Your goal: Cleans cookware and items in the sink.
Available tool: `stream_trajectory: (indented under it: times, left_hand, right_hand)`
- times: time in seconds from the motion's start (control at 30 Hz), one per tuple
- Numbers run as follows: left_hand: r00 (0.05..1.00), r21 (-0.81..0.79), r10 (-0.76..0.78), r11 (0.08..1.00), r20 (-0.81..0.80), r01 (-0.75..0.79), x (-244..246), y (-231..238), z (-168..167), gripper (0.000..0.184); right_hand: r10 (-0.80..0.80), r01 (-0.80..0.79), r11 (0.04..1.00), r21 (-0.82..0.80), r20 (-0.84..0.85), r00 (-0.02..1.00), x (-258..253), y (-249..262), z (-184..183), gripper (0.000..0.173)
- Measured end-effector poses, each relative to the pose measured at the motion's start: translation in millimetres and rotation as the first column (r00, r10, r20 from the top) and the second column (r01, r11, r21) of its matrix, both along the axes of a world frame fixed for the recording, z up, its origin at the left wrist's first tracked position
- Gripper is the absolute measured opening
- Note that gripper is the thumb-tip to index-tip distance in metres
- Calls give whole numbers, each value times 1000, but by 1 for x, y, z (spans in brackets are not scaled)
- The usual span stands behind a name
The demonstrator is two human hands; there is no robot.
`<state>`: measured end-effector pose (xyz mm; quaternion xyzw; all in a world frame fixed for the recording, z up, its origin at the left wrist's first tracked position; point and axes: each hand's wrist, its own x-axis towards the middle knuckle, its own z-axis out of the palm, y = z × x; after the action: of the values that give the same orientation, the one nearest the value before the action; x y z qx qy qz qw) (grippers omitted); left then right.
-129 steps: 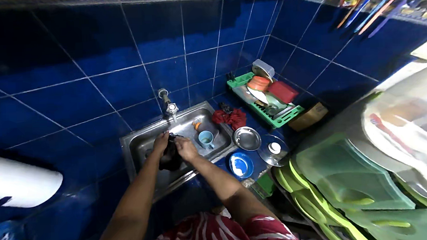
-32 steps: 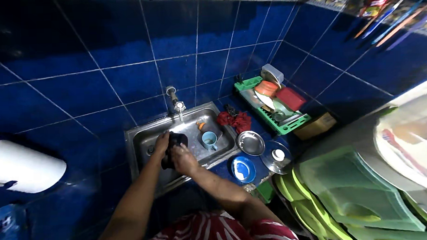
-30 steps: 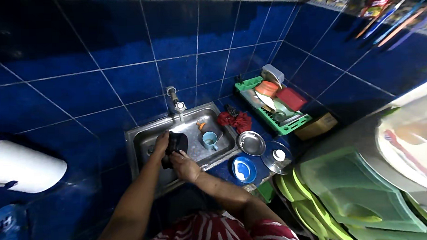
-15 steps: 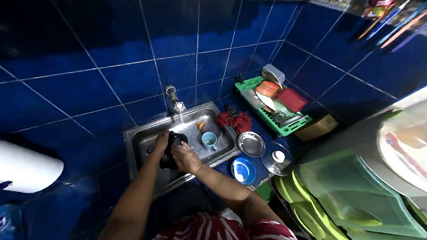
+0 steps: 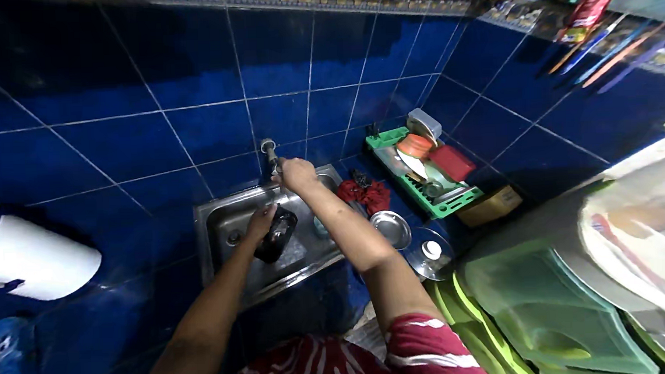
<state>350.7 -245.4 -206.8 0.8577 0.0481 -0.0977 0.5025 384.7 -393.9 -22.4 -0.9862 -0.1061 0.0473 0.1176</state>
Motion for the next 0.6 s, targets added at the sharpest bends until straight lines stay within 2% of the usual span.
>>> stream_trajectory:
  times: [0.1, 0.23, 0.27, 0.33, 0.4, 0.43, 0.5, 0.6]
  left_hand:
    - [998, 22, -41, 999, 49, 40, 11, -8, 5, 54]
    - [995, -36, -50, 998, 81, 53, 21, -17, 1, 52]
    - [996, -50, -46, 998, 78, 50, 21, -19, 0, 52]
    - [996, -47, -38, 998, 79, 42, 22, -21, -3, 54]
    - [997, -16, -39, 999, 72, 40, 21, -20, -3, 58]
    - [996, -2, -42, 999, 82, 42, 20, -20, -3, 58]
    - [993, 6, -47, 999, 109, 47, 18, -17, -4, 56]
    - [993, 1, -48, 999, 110, 48, 16, -18, 0, 51]
  right_hand:
    - [142, -148, 977, -155, -49, 989, 13, 3, 11, 40]
    - [361, -338, 909, -243, 56, 931, 23, -13, 4, 37]
    - [376, -351, 915, -200, 99, 922, 25, -19, -3, 40]
    - [305, -311, 950, 17, 151, 940, 21, -33, -19, 59]
    - [118, -127, 956, 263, 52, 992, 4, -49, -42, 82]
    - [60, -45, 944, 328, -35, 998, -1, -57, -62, 79]
    - [82, 10, 916, 402, -212, 974, -4, -64, -111, 55]
    - [89, 8, 932, 363, -249, 964, -14, -58, -153, 52]
